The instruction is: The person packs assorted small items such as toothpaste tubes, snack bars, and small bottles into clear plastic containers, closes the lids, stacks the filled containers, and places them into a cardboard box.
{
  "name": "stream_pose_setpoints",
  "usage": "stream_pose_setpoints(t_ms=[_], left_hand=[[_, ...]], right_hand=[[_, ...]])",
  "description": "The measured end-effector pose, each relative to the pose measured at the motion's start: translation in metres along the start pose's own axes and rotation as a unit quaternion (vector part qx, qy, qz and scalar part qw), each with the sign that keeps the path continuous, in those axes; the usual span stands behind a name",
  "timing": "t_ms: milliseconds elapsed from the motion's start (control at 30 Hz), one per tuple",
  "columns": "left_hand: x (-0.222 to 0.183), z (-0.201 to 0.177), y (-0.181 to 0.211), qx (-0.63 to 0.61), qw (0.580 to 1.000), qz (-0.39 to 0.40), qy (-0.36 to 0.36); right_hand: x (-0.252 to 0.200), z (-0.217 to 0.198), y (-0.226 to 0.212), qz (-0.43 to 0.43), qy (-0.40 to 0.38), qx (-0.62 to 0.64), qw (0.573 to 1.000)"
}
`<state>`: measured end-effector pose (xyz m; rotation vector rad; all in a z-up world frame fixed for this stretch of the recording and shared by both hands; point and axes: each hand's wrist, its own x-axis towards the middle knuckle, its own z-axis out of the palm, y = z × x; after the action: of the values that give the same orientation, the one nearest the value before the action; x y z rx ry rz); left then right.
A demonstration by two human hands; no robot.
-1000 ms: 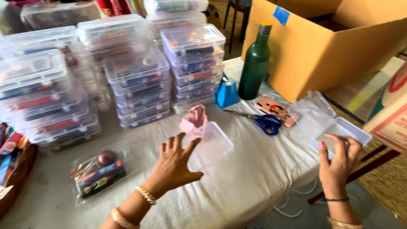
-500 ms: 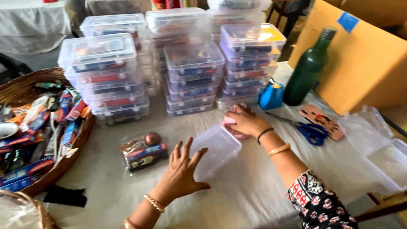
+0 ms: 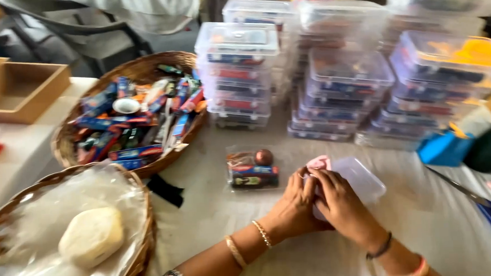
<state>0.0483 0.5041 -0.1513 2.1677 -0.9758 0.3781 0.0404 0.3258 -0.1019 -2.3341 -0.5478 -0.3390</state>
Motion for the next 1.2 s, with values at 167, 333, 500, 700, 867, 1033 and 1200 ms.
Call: stream_pose_setpoints(t_ms=[167, 333, 500, 700, 867, 1033, 1200], left_hand=[[0.002, -0.012, 0.005, -0.018, 1.0, -0.018, -0.007], [0.001, -0.008, 0.006, 0.023, 1.0, 0.005, -0.009], [0.001, -0.013, 0.012, 0.099, 0.993, 0.058, 0.005], [0.003, -0.032, 0.009, 0.055, 0.992, 0.07, 0.085], [0.004, -0.035, 0.003, -0.066, 0.988, 0.018, 0.14], [0.001, -0.025, 0.007, -0.078, 0.984, -0.011, 0.163], [0.005, -0.031, 0.015, -0.075, 0.979, -0.018, 0.187]], right_hand=[[0.011, 0.006, 0.067, -0.105, -0.002, -0.089, 0.99], [0.013, -0.016, 0.153, 0.077, -0.028, -0.133, 0.988], [0.012, -0.018, 0.165, 0.233, 0.047, 0.199, 0.951], [0.016, -0.036, 0.067, 0.184, 0.116, 0.652, 0.726], [0.011, -0.022, 0.013, 0.069, 0.124, 0.612, 0.778], [0.003, -0.008, 0.009, 0.117, 0.126, 0.635, 0.754], [-0.006, 0.017, 0.029, 0.132, 0.123, 0.646, 0.742]])
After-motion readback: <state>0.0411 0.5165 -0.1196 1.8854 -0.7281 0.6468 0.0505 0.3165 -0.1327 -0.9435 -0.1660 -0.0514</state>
